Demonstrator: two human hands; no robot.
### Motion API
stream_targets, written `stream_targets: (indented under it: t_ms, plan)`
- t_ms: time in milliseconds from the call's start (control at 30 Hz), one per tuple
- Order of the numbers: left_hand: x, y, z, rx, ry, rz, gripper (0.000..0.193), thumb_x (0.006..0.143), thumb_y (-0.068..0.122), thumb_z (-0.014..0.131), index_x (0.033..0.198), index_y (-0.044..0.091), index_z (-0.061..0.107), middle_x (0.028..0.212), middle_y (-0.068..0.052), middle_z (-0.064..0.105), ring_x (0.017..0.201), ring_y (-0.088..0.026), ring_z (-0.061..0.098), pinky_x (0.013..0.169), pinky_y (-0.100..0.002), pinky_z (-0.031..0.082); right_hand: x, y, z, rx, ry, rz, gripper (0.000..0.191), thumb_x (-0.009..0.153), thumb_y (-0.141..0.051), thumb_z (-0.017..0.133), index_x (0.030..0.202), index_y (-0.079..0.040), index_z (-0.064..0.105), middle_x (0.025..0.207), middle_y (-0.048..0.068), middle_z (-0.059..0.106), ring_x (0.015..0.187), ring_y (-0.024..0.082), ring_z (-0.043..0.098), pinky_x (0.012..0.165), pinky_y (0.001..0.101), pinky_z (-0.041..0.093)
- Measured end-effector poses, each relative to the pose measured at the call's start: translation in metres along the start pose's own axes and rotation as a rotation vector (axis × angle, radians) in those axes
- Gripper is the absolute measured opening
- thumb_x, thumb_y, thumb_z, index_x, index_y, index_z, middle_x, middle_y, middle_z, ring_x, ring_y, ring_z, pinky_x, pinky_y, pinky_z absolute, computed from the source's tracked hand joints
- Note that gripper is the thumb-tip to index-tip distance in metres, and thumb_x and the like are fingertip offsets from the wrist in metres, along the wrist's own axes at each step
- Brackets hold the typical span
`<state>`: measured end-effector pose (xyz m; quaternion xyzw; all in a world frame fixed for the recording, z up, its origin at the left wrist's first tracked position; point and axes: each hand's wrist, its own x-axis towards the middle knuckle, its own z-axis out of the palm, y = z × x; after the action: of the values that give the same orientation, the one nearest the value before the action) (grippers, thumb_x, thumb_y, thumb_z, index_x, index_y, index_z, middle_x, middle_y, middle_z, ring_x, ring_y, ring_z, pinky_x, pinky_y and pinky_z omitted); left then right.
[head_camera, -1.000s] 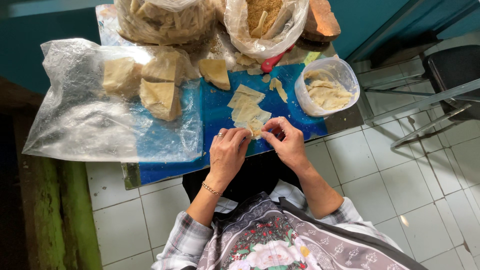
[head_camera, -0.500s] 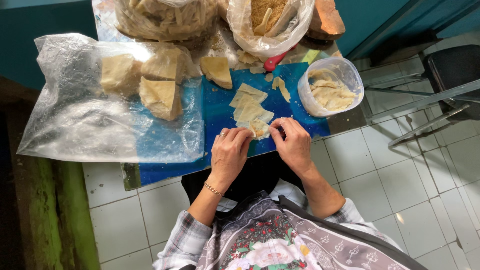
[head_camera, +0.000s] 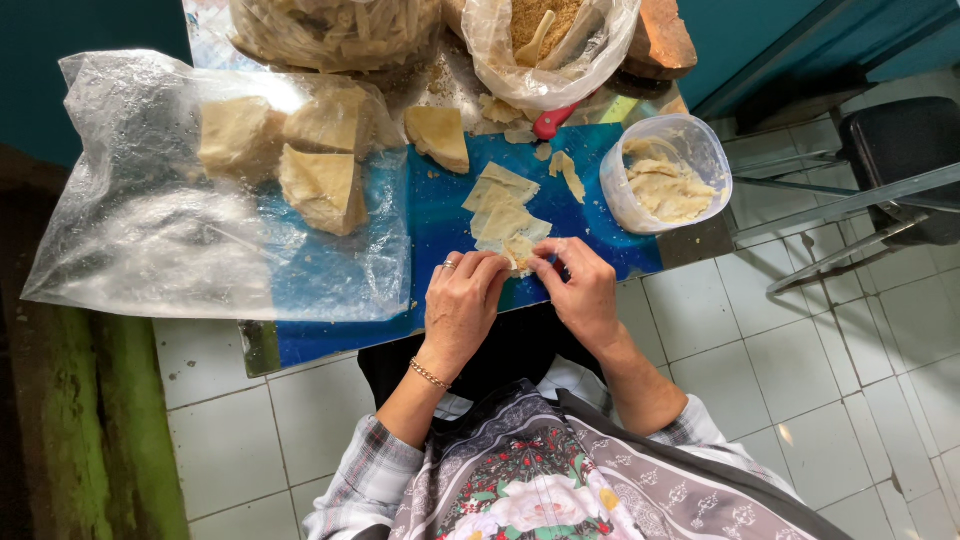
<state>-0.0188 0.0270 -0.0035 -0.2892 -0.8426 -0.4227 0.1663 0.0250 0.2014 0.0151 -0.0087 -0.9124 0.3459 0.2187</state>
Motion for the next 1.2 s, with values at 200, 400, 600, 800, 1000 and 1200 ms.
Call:
stream_targets:
  t_ms: [200,400,600,800,1000,1200]
  plan:
    - [-0.001,-0.005,0.005,0.002,-0.013,0.009,0.01,0.088,0.012,0.075,0.097,0.01,0.071,0.099,-0.003,0.067,0.089,-0.026,0.064,0.076,-0.038,0.051,-0.008,-0.005,0.0,-0.152,-0.037,-0.305,0.031,0.083,-0.015,0.082,0.112,-0.007,0.075,0.107,0.005,0.073,0.091,0.024,0.065,0.08,0.0365,0.053]
    - [0.008,-0.002,0.011,0.052,-0.066,-0.143,0.009,0.09,0.018,0.076,0.091,0.01,0.072,0.094,-0.006,0.064,0.086,-0.027,0.065,0.072,-0.041,0.051,-0.004,0.006,0.011,-0.295,-0.007,-0.44,0.026,0.086,-0.006,0.077,0.112,-0.008,0.077,0.104,0.002,0.071,0.089,0.023,0.064,0.073,0.0384,0.048]
    - [0.013,-0.009,0.001,0.078,0.004,-0.073,0.006,0.092,0.014,0.073,0.097,0.012,0.074,0.098,-0.007,0.065,0.09,-0.03,0.064,0.073,-0.039,0.054,0.005,0.014,0.001,-0.217,-0.093,-0.472,0.023,0.083,0.001,0.071,0.105,-0.005,0.073,0.102,0.007,0.069,0.092,0.029,0.062,0.079,0.0408,0.05]
    - [0.008,-0.015,-0.007,-0.09,0.036,-0.047,0.016,0.091,0.011,0.072,0.106,0.01,0.075,0.102,-0.007,0.066,0.092,-0.031,0.065,0.076,-0.041,0.054,-0.019,-0.003,-0.008,-0.095,-0.18,-0.305,0.008,0.089,-0.005,0.073,0.097,-0.005,0.071,0.097,0.009,0.067,0.091,0.03,0.061,0.081,0.0406,0.05]
    - [-0.024,0.006,-0.014,-0.141,-0.071,0.069,0.011,0.089,0.01,0.075,0.099,0.012,0.073,0.098,-0.004,0.068,0.089,-0.027,0.065,0.078,-0.04,0.05,0.007,0.015,-0.009,0.069,-0.488,-0.01,0.011,0.081,-0.013,0.079,0.087,-0.008,0.072,0.084,0.006,0.067,0.084,0.027,0.063,0.073,0.0375,0.05]
    - [-0.016,0.008,-0.001,-0.029,-0.088,-0.069,0.008,0.084,0.012,0.078,0.088,0.011,0.07,0.086,-0.007,0.063,0.083,-0.029,0.063,0.073,-0.042,0.047,-0.024,0.006,0.002,-0.141,-0.016,-0.412,0.013,0.086,-0.009,0.076,0.099,-0.009,0.073,0.098,0.004,0.069,0.093,0.026,0.063,0.078,0.0398,0.047]
